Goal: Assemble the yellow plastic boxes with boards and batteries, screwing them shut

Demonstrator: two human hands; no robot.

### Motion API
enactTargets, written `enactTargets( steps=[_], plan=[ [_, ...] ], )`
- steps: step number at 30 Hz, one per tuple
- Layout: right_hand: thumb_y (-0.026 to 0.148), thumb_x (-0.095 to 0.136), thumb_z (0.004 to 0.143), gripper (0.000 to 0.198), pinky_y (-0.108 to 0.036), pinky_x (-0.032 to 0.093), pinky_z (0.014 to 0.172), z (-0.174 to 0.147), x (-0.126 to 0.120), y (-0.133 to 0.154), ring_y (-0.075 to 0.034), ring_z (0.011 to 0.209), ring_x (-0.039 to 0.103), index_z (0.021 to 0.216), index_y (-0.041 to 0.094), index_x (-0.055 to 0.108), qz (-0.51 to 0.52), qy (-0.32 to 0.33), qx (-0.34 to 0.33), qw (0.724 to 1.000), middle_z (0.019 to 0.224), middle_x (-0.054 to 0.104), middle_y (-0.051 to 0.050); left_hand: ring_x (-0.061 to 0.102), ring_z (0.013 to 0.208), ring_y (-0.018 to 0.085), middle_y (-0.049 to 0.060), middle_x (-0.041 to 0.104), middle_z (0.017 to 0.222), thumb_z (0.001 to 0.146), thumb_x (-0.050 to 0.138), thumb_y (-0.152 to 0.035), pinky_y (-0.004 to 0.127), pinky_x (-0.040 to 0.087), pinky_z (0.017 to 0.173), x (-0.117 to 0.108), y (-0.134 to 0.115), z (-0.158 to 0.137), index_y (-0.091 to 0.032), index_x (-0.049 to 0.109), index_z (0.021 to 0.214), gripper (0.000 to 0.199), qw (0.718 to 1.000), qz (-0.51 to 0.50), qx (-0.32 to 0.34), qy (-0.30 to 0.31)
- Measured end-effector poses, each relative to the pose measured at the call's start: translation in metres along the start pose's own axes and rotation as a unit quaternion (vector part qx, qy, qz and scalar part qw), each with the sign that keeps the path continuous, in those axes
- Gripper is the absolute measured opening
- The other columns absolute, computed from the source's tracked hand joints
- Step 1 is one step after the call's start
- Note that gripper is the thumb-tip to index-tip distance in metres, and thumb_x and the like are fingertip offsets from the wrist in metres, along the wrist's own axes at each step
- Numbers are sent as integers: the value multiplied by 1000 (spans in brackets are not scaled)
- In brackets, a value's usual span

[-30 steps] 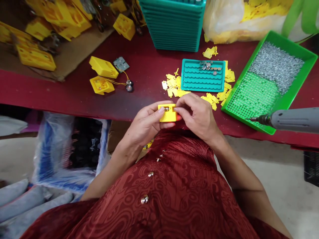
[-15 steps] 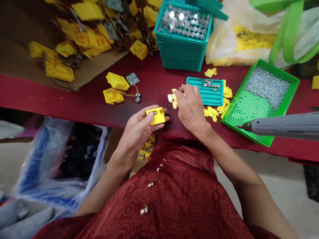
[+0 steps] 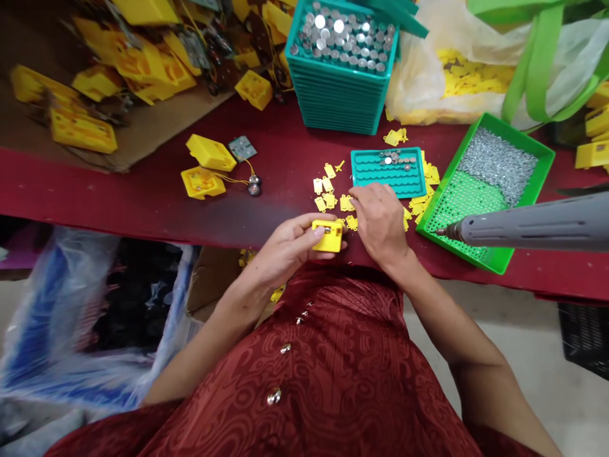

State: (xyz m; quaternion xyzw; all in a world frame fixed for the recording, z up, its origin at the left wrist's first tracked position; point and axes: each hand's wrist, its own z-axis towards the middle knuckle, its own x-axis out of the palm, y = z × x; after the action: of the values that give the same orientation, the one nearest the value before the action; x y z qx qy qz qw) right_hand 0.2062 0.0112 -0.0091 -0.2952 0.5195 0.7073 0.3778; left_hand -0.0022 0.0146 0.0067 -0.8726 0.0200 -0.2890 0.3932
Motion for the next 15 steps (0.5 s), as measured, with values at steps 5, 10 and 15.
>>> enactTargets(
  steps=[5, 10, 15],
  plan=[
    [24, 63, 95, 24, -36, 66, 83, -3, -9, -2, -17, 84, 75, 108, 20, 83, 252, -30, 147, 956, 96, 79, -5, 75, 86, 15, 9, 79, 108, 93, 79, -20, 27, 67, 73, 13, -7, 25, -15, 76, 112, 20, 1000, 22, -12, 3],
    [28, 73, 86, 30, -31, 69, 76, -7, -7, -5, -12, 75, 76, 113, 16, 82, 402, -16, 224, 888, 104, 73, -4, 76, 90, 16, 9, 79, 109, 97, 72, -17, 26, 68, 75, 14, -17, 48, -16, 76, 110, 13, 995, 24, 63, -73],
    [36, 77, 85, 25, -26, 68, 75, -4, -14, 3, -9, 74, 73, 99, 17, 84, 417, 10, 235, 878, 101, 74, -4, 77, 86, 15, 6, 79, 107, 88, 86, -29, 23, 67, 69, 9, -16, 31, -18, 75, 113, 30, 993, 11, 87, -83]
  ],
)
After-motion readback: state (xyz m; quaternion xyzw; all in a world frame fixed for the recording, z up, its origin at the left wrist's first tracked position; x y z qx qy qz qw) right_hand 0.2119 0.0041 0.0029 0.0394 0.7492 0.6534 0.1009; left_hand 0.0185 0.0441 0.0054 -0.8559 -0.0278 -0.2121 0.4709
